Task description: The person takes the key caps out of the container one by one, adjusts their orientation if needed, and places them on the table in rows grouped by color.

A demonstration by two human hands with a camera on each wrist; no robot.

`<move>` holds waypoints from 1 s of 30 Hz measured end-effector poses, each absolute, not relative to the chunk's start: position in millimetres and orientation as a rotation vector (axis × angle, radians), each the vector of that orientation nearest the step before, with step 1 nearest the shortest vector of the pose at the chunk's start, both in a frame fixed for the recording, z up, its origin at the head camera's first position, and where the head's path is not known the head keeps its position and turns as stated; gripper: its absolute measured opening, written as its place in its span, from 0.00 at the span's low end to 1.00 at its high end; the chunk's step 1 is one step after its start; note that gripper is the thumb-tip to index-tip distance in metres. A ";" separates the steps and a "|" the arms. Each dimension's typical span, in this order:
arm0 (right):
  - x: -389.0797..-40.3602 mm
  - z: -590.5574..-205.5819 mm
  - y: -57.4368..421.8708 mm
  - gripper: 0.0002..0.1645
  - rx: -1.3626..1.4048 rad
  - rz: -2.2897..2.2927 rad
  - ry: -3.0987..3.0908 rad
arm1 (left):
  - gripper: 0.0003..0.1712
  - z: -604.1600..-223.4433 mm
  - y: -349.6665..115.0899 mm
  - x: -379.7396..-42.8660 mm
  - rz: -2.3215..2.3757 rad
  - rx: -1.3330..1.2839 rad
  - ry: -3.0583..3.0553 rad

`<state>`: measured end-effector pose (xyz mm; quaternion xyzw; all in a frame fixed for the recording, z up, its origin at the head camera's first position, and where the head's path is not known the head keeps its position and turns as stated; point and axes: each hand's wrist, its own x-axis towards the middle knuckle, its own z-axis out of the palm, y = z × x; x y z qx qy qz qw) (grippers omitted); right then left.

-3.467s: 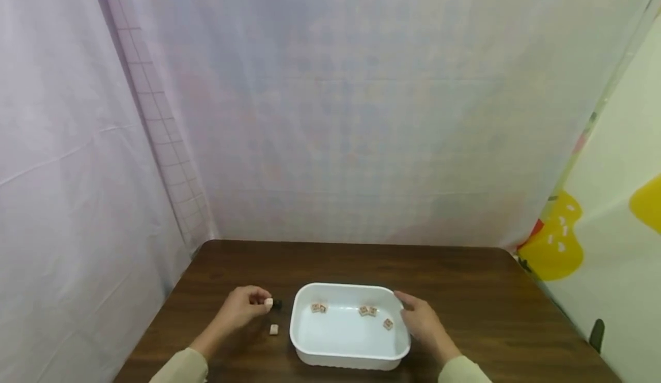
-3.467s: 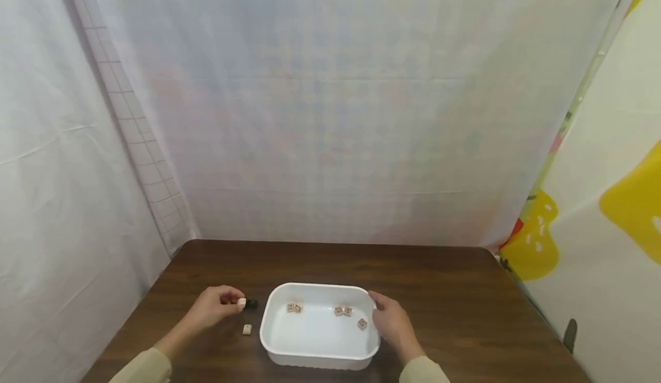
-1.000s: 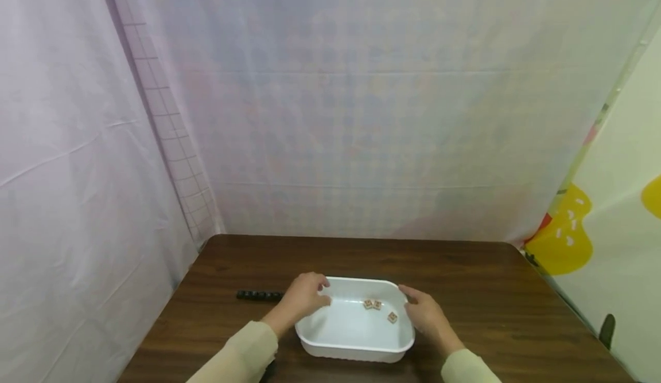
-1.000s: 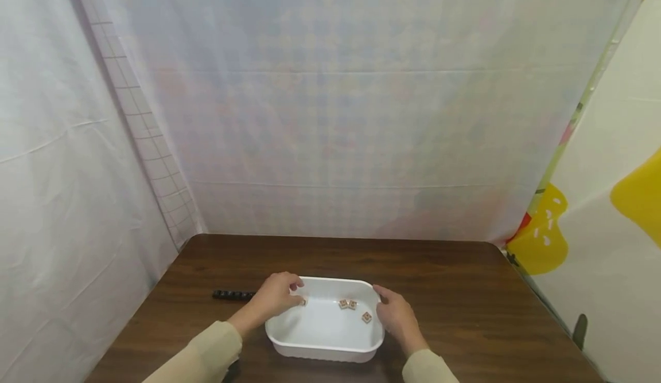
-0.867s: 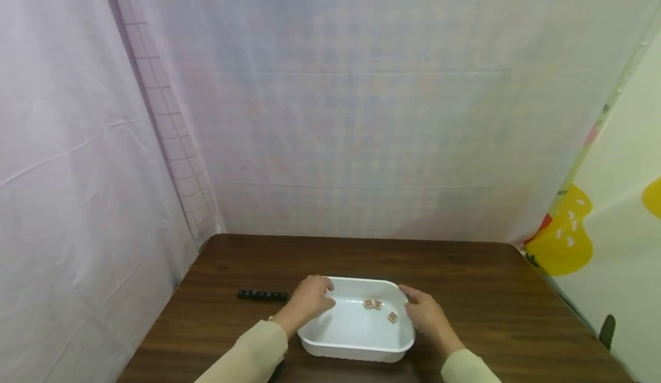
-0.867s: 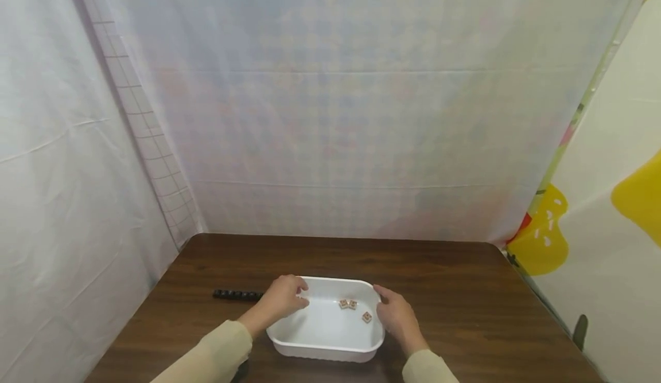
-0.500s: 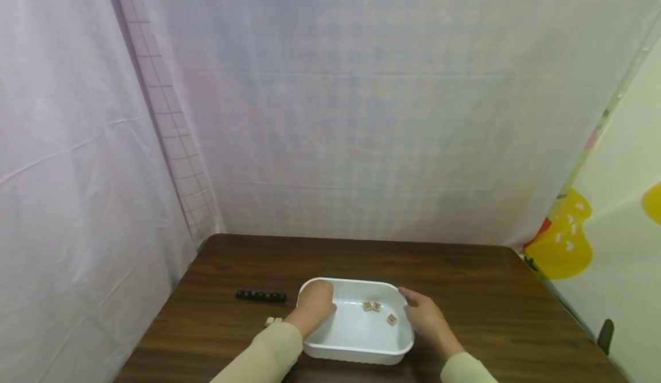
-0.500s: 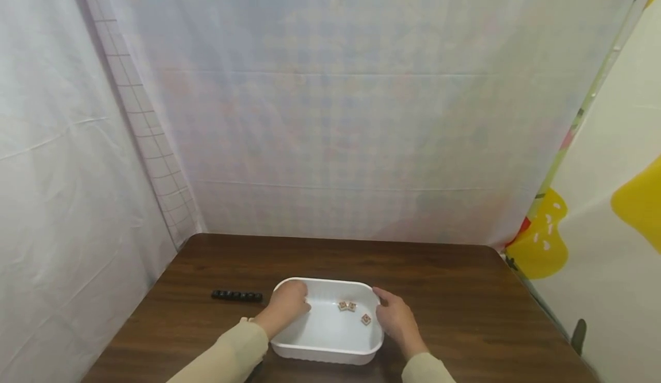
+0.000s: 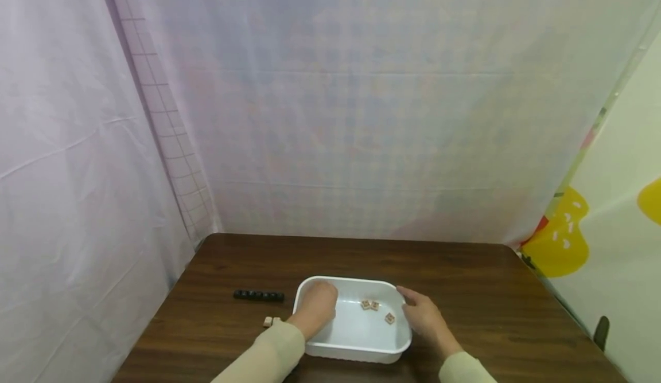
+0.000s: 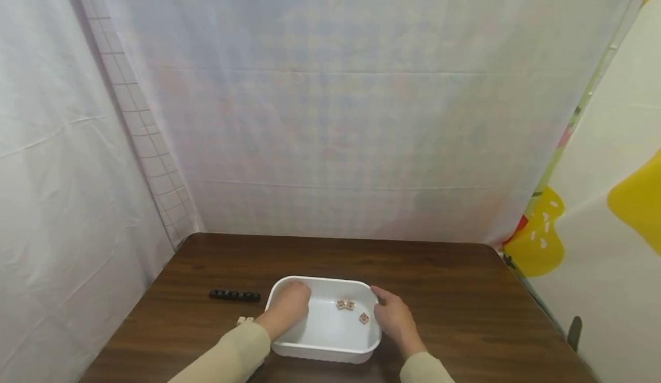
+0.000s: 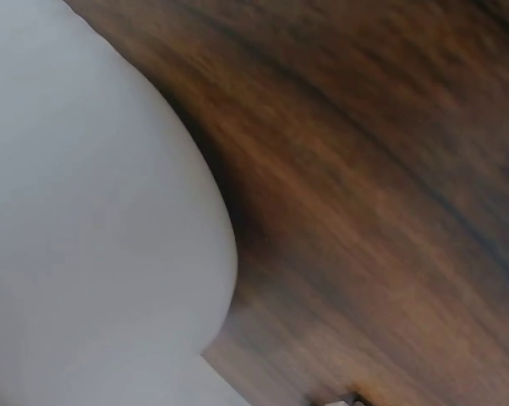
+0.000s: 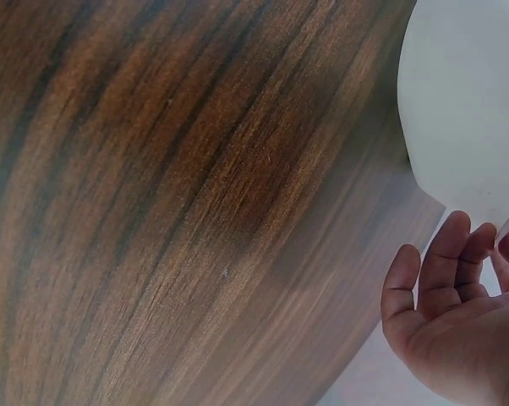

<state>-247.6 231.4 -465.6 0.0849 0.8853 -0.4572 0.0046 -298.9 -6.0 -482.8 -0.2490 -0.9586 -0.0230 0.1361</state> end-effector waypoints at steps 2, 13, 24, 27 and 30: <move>-247.6 -465.6 231.4 0.27 0.262 -1.441 2.769 | 0.10 -481.1 -6.0 -296.8 -0.125 -0.737 -2.793; -248.2 -466.6 231.6 0.28 0.263 -1.430 2.793 | 0.10 -477.9 -7.9 -296.9 -0.155 -0.754 -2.860; -246.7 -465.9 231.4 0.27 0.252 -1.447 2.780 | 0.06 -478.9 -5.6 -303.2 -0.362 -0.748 -2.886; -246.5 -466.0 231.0 0.27 0.236 -1.448 2.802 | 0.02 -478.7 -7.3 -305.1 -0.555 -0.774 -2.846; -246.7 -466.0 231.1 0.27 0.237 -1.458 2.798 | 0.06 -479.0 -9.4 -306.7 -0.723 -0.812 -2.806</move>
